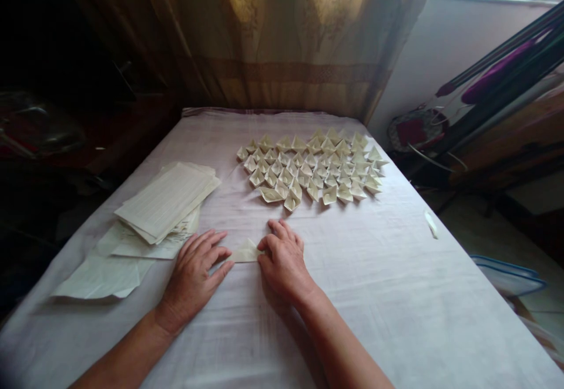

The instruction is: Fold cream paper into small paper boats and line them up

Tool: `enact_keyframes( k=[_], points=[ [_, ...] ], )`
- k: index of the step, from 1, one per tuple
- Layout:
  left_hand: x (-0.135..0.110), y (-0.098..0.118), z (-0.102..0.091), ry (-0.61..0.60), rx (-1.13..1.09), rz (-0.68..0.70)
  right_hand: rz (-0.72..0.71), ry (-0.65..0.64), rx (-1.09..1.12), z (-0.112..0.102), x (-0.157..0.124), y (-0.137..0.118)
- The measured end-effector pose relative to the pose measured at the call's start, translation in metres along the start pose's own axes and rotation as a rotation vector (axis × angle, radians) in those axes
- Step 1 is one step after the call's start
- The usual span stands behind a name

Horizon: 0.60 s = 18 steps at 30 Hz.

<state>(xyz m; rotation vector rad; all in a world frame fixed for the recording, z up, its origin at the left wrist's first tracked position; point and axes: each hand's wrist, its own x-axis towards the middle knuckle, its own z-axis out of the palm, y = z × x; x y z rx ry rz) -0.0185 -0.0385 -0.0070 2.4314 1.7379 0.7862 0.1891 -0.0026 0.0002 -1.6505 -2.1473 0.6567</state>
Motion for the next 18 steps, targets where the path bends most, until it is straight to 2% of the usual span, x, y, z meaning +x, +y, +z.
enact_keyframes(
  k=[7, 13, 18],
  points=[
    [0.0019, 0.0026, -0.0015, 0.02, -0.036, 0.004, -0.087, 0.072, 0.062, 0.0062, -0.0064, 0.0094],
    [0.004, 0.0012, 0.001, -0.043, -0.12, -0.07, -0.118, 0.071, 0.082, 0.0046, -0.0075, 0.0108],
    [0.0044, -0.0015, 0.0025, -0.087, -0.137, -0.066, -0.122, 0.069, 0.085, 0.0044, -0.0081, 0.0106]
  ],
)
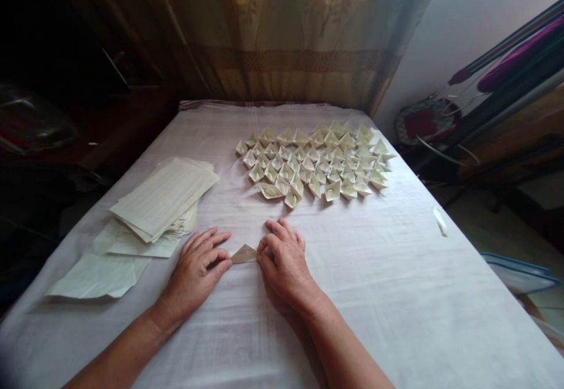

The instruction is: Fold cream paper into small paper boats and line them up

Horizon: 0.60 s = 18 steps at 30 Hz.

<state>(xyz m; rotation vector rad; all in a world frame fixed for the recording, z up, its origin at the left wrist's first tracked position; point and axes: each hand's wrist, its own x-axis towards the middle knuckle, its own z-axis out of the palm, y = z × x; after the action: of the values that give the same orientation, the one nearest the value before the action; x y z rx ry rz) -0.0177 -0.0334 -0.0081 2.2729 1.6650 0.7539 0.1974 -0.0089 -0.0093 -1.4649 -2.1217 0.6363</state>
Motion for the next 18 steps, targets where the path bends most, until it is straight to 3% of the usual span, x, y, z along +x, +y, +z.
enact_keyframes(
  k=[5, 18],
  points=[
    [-0.0009, 0.0019, -0.0003, -0.042, 0.022, -0.012, 0.017, 0.015, -0.001, 0.0013, 0.0005, -0.0005],
    [-0.0036, 0.0027, 0.008, 0.011, 0.11, -0.036, 0.041, 0.027, -0.012, 0.0041, 0.0028, -0.0004]
  ],
)
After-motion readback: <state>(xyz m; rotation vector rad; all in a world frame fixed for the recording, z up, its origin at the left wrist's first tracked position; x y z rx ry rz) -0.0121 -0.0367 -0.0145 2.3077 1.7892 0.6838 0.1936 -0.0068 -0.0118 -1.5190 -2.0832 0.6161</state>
